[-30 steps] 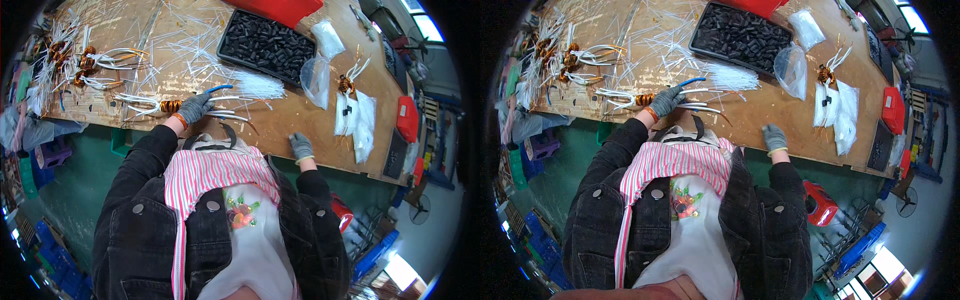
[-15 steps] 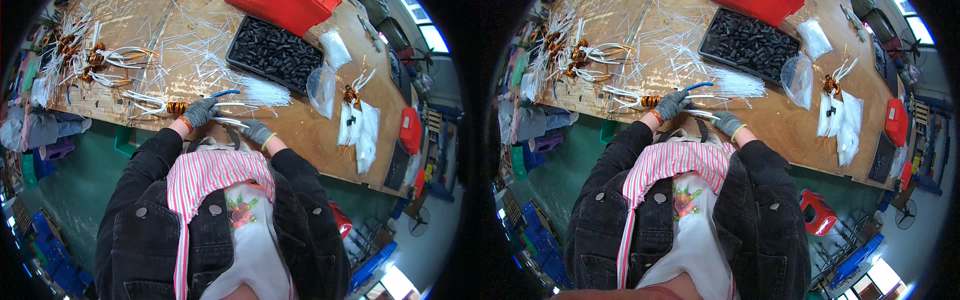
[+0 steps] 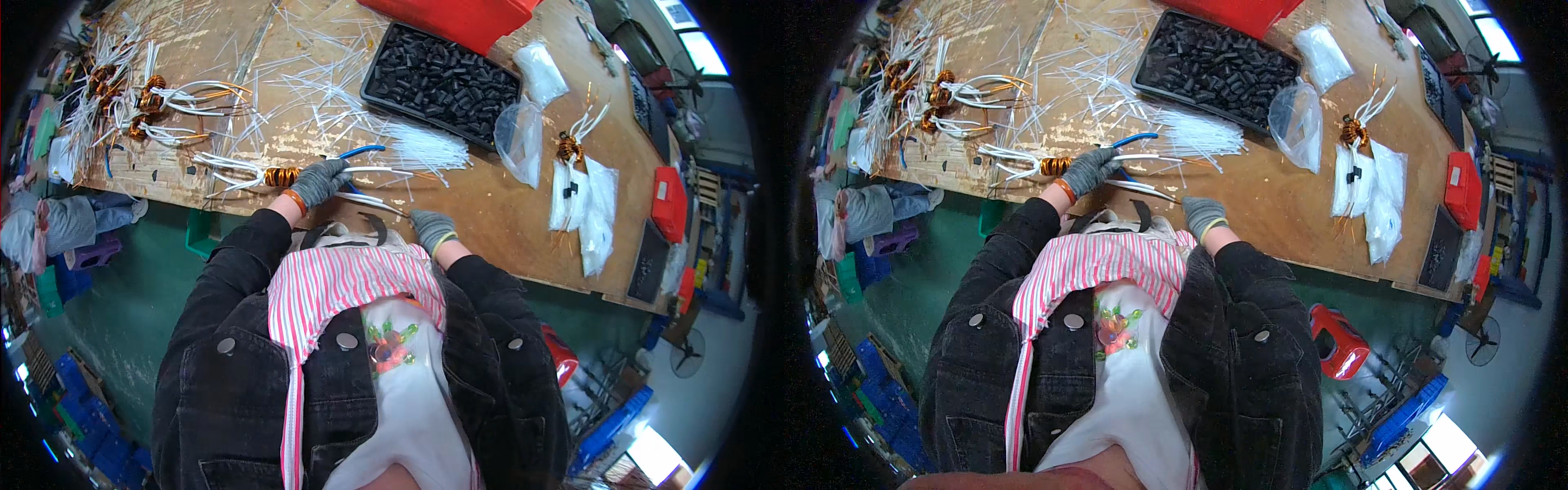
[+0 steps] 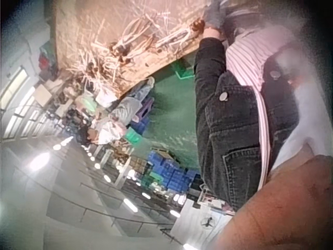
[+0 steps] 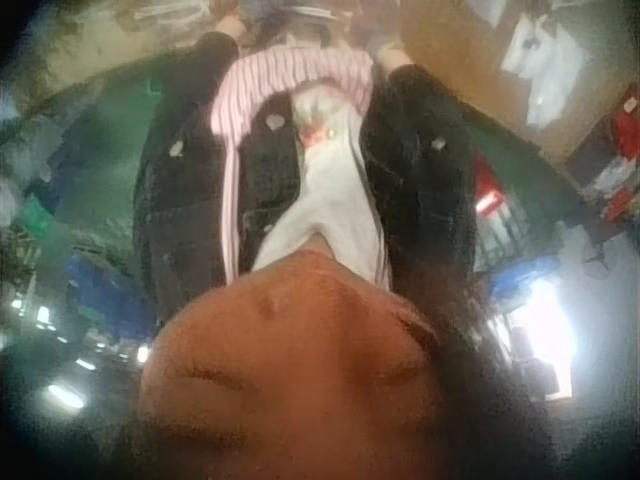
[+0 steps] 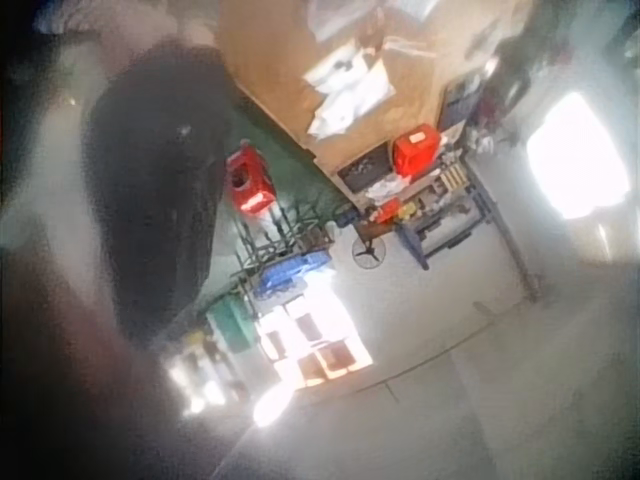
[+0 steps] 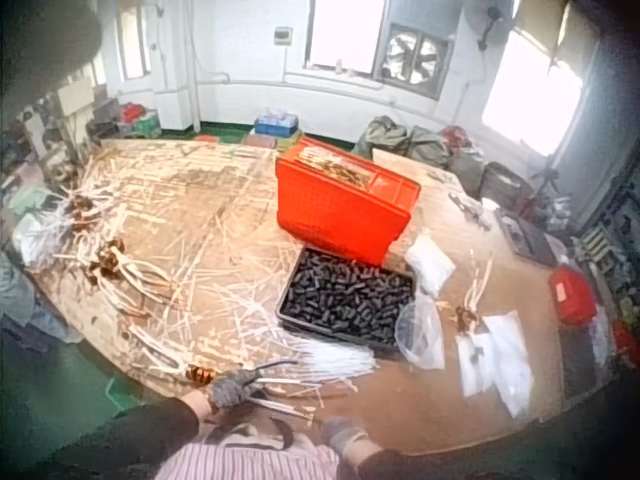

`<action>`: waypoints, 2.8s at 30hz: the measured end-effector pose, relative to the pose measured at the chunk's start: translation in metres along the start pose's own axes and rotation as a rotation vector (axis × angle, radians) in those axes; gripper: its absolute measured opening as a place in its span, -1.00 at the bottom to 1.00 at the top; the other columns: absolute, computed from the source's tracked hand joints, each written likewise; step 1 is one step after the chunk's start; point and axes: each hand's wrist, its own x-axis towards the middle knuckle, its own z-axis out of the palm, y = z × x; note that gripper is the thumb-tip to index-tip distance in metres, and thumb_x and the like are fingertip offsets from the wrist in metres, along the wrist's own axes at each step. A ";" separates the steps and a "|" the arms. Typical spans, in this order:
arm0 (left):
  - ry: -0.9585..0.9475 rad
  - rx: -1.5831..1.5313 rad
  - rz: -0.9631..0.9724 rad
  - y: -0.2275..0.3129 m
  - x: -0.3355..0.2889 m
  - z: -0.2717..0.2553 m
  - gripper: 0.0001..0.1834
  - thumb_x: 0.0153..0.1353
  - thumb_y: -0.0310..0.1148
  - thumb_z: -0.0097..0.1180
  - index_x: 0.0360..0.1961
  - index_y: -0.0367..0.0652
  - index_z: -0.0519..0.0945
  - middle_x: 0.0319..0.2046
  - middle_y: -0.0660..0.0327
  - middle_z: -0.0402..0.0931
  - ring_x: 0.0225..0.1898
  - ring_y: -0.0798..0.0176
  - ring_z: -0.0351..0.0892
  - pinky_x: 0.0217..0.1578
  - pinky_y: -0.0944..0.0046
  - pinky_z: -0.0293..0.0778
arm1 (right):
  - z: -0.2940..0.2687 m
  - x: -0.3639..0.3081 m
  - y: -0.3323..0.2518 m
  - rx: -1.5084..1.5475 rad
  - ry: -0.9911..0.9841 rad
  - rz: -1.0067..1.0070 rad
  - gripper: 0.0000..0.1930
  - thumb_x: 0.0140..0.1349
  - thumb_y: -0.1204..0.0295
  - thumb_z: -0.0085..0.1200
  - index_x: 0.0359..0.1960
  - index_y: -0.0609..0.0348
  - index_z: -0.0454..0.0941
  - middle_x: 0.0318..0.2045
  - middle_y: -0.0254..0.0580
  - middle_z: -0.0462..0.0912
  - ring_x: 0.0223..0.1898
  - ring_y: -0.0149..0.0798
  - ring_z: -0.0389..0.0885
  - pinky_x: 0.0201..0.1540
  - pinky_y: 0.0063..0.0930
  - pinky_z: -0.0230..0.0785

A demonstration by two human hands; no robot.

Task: Assemble wiring components by grouping wires and applying heat-shrink tubing or fasteners.

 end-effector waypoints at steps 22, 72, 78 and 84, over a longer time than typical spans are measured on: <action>-0.008 -0.247 0.010 -0.008 0.004 -0.003 -0.73 0.14 -0.29 0.03 -0.17 -0.20 0.52 -0.38 -0.02 0.53 -0.34 0.03 0.53 -0.30 0.22 0.40 | -0.049 0.057 -0.028 2.236 0.320 0.028 -0.86 0.08 0.52 0.03 -0.31 0.04 0.40 -0.43 -0.30 0.52 -0.49 -0.31 0.49 -0.53 -0.45 0.33; -0.120 -0.602 -0.185 -0.014 0.010 -0.002 -0.74 0.13 -0.40 0.07 -0.15 -0.27 0.50 -0.33 0.26 0.54 -0.30 0.39 0.46 -0.20 0.42 0.39 | -0.047 0.046 0.060 2.097 0.161 0.254 -0.66 0.19 0.12 -0.11 -0.12 0.05 0.40 -0.38 -0.15 0.57 -0.52 -0.21 0.49 -0.50 -0.44 0.34; -0.151 -0.552 -0.146 -0.007 0.011 -0.010 -0.74 0.11 -0.39 0.09 -0.16 -0.25 0.51 -0.33 0.22 0.54 -0.29 0.36 0.47 -0.20 0.38 0.39 | -0.074 0.037 0.034 1.878 0.309 0.029 -0.73 0.20 0.22 -0.04 -0.20 0.15 0.39 -0.42 -0.18 0.57 -0.55 -0.35 0.50 -0.55 -0.53 0.35; -0.143 -0.555 -0.136 -0.010 0.011 -0.009 -0.75 0.11 -0.40 0.08 -0.17 -0.26 0.52 -0.35 0.20 0.55 -0.30 0.34 0.49 -0.22 0.37 0.40 | -0.096 0.051 0.057 1.545 0.436 0.154 -0.82 0.17 0.34 0.00 -0.27 0.17 0.42 -0.47 -0.18 0.55 -0.57 -0.41 0.48 -0.55 -0.57 0.34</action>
